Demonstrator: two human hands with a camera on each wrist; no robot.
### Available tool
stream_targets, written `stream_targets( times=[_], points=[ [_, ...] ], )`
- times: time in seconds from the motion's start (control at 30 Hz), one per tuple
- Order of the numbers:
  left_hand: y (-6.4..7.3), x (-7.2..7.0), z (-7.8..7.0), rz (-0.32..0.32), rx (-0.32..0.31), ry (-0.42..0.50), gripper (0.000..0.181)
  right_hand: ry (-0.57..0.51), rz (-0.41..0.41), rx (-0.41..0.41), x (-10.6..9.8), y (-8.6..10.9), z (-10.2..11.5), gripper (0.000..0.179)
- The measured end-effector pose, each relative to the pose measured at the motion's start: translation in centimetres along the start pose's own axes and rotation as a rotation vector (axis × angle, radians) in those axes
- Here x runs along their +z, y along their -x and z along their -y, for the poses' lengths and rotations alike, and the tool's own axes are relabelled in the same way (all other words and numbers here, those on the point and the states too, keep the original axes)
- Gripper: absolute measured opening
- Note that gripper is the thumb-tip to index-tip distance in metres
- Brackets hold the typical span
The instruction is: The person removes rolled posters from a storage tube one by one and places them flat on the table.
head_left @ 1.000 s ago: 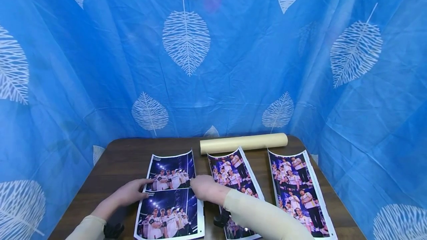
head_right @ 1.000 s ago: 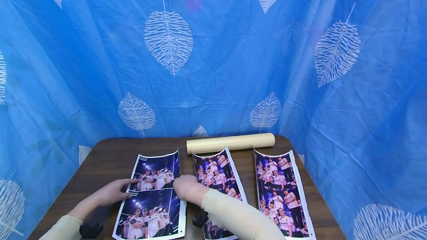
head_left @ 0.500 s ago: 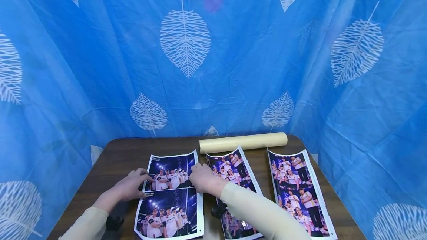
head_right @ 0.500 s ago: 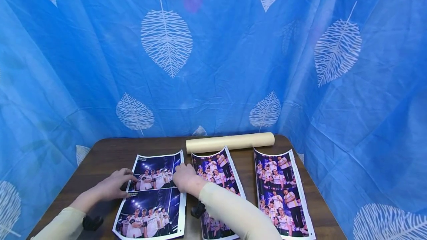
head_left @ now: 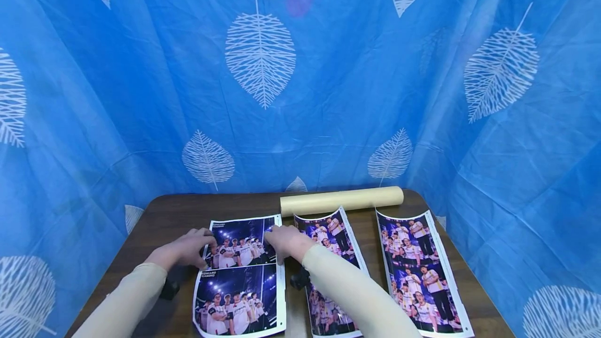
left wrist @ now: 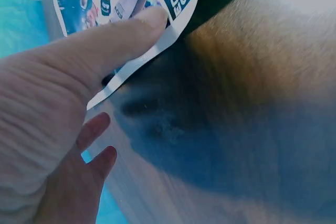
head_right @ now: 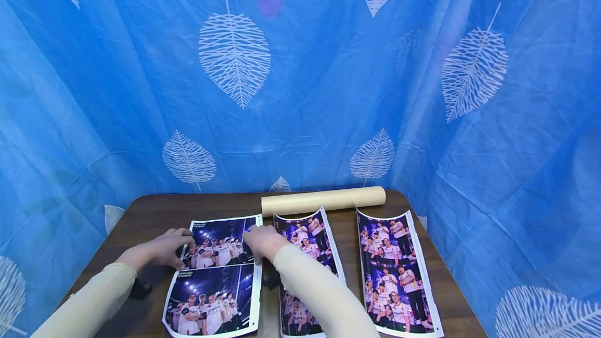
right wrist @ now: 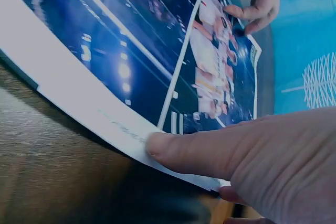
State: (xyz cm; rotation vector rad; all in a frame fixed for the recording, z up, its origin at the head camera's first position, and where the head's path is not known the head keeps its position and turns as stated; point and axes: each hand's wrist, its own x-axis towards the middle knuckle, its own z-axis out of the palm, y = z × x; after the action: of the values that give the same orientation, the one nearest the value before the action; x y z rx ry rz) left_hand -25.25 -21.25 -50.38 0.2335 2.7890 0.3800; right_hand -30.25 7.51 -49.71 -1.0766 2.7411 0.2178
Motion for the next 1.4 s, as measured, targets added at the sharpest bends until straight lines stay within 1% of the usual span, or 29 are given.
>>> stream_targets(
  times=[0.07, 0.2, 0.3, 0.43, 0.5, 0.57, 0.63, 0.77, 0.93, 0.97, 1.03, 1.1, 1.17, 1.23, 1.33, 1.4],
  points=[
    [-0.4, -0.3, -0.2, 0.014, 0.012, -0.016, 0.037, -0.007, 0.026, 0.013, -0.3, -0.2, -0.1, 0.064],
    [-1.1, -0.4, -0.3, 0.036, 0.022, -0.055, 0.039, -0.016, 0.08, 0.05, -0.6, -0.7, -0.2, 0.089],
    [-1.6, -0.3, -0.1, 0.053, 0.001, -0.074, 0.042, -0.028, 0.106, 0.066, -0.6, -0.9, -0.3, 0.104],
    [-1.8, -0.3, -0.2, 0.067, -0.045, -0.068, 0.043, -0.058, 0.12, 0.093, -0.7, -0.9, -0.7, 0.107],
    [-1.8, -0.4, -0.3, 0.069, -0.049, -0.054, 0.043, -0.093, 0.128, 0.116, -0.7, -0.7, -0.8, 0.107],
    [-1.8, -0.3, -0.4, 0.066, -0.057, -0.034, 0.042, -0.104, 0.129, 0.125, -0.7, -0.6, -1.0, 0.107],
    [-1.7, -0.3, -0.5, 0.065, -0.058, -0.018, 0.042, -0.115, 0.125, 0.125, -0.7, -0.5, -1.0, 0.107],
    [-1.6, 0.0, -0.2, 0.067, -0.053, -0.019, 0.042, -0.099, 0.106, 0.117, -0.7, -0.4, -0.9, 0.106],
    [-1.4, 0.4, 0.1, 0.061, -0.058, -0.017, 0.041, -0.138, 0.111, 0.152, -0.4, -0.5, -0.6, 0.103],
    [-1.4, 0.4, 0.1, 0.058, -0.059, -0.016, 0.041, -0.139, 0.113, 0.151, -0.4, -0.6, -0.5, 0.102],
    [-1.2, 0.5, 0.2, 0.049, -0.049, -0.015, 0.04, -0.108, 0.113, 0.124, -0.2, -0.7, -0.4, 0.098],
    [-0.8, 0.6, 0.3, 0.035, -0.03, -0.014, 0.039, -0.072, 0.107, 0.09, 0.1, -0.8, -0.2, 0.092],
    [-0.4, 0.8, 0.4, 0.017, 0.008, -0.027, 0.036, -0.011, 0.091, 0.039, 0.4, -0.9, 0.0, 0.084],
    [0.1, 1.1, 0.6, -0.008, 0.043, -0.035, 0.034, 0.029, 0.072, 0.003, 0.7, -0.7, 0.2, 0.077],
    [0.7, 1.6, 0.7, -0.058, 0.109, -0.062, 0.03, 0.053, 0.039, -0.031, 1.0, -0.4, 0.5, 0.065],
    [1.0, 2.1, 0.7, -0.092, 0.139, -0.08, 0.027, 0.051, 0.017, -0.043, 1.3, -0.1, 0.6, 0.058]
  ],
)
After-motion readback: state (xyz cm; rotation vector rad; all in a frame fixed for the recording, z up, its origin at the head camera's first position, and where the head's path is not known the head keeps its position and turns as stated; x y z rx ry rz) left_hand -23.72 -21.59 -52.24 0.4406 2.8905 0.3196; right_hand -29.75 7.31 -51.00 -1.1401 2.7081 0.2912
